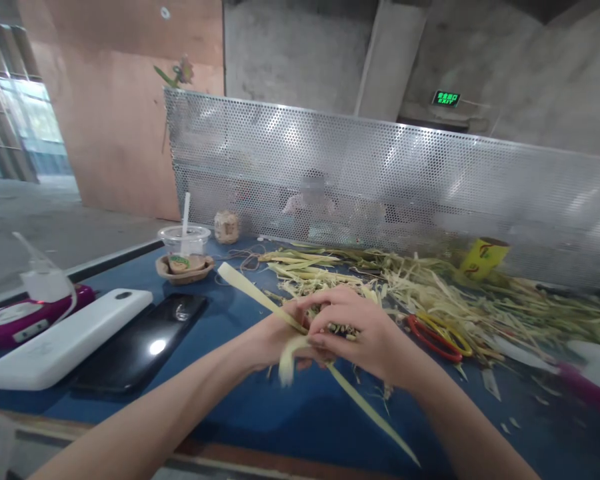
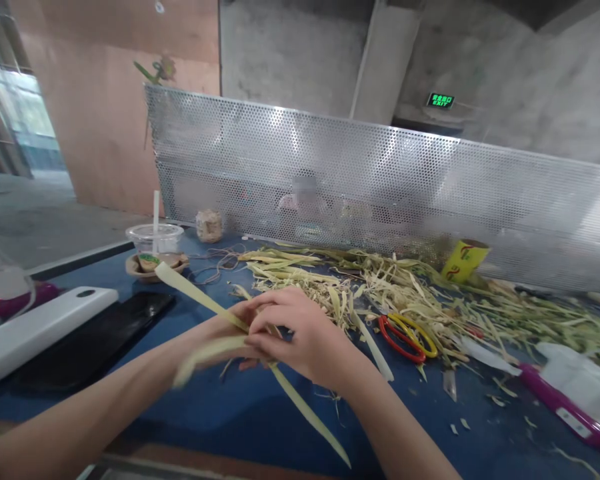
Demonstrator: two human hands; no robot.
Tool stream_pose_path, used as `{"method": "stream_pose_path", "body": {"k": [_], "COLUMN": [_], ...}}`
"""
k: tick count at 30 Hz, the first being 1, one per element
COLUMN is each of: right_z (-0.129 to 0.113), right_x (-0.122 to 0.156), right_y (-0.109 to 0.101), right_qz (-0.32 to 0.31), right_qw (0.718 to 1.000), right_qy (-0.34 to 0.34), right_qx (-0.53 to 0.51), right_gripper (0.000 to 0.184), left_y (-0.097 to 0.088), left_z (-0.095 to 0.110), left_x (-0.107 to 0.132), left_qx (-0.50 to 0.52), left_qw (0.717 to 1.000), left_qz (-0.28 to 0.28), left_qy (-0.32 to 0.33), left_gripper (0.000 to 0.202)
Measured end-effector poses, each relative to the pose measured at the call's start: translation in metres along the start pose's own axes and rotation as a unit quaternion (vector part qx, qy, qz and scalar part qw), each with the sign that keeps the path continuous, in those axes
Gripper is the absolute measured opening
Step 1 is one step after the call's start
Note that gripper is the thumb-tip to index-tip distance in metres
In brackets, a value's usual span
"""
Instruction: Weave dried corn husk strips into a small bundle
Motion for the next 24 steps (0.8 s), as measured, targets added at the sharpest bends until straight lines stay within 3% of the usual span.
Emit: {"method": "stream_pose_path", "body": {"k": [2,6,11,17,21,24], "right_z": [0.002,-0.008,-0.001,0.015,0.018,0.026], "right_x": [-0.005,-0.009,-0.008,0.003,0.003,0.001], "right_y": [0.0,0.001,0.009,0.02,0.023,0.017], "right_qz": [0.011,0.029,-0.053,-0.11,-0.094,-0.033], "right_qw": [0.999,0.997,0.978,0.942,0.923,0.926], "right_qy": [0.039,0.05,0.16,0.26,0.281,0.275], "right_qx": [-0.01,-0.049,-0.12,-0.182,-0.244,-0.258], "right_gripper": [0.009,0.013,0.012,0.007,0.009,0.008], "left_y": [0.001,0.002,0.003,0.002,-0.001,-0.006], "left_z": [-0.001,0.002,0.001,-0.005,-0.005,-0.004], "left_x": [0.003,0.008,0.009,0.008,0.007,0.005], "left_qx": [-0.005,-0.015,-0.005,-0.049,-0.066,-0.087], "left_qw": [1.0,1.0,1.0,0.999,0.997,0.995], "left_qz": [0.001,0.008,-0.006,0.004,0.027,0.052], "left_qy": [-0.012,-0.015,-0.003,0.001,-0.018,-0.016], "left_gripper": [0.021,0.02,0.034,0.1,0.112,0.102]}}
Point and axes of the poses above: each hand's wrist, its own x-axis away from the middle knuckle, its own y-axis out of the palm, z = x × y, the point moved 7 cm from there along -x, towards the middle knuckle, and after that the axes turned 2 degrees about -z, right-handed, at the moved point
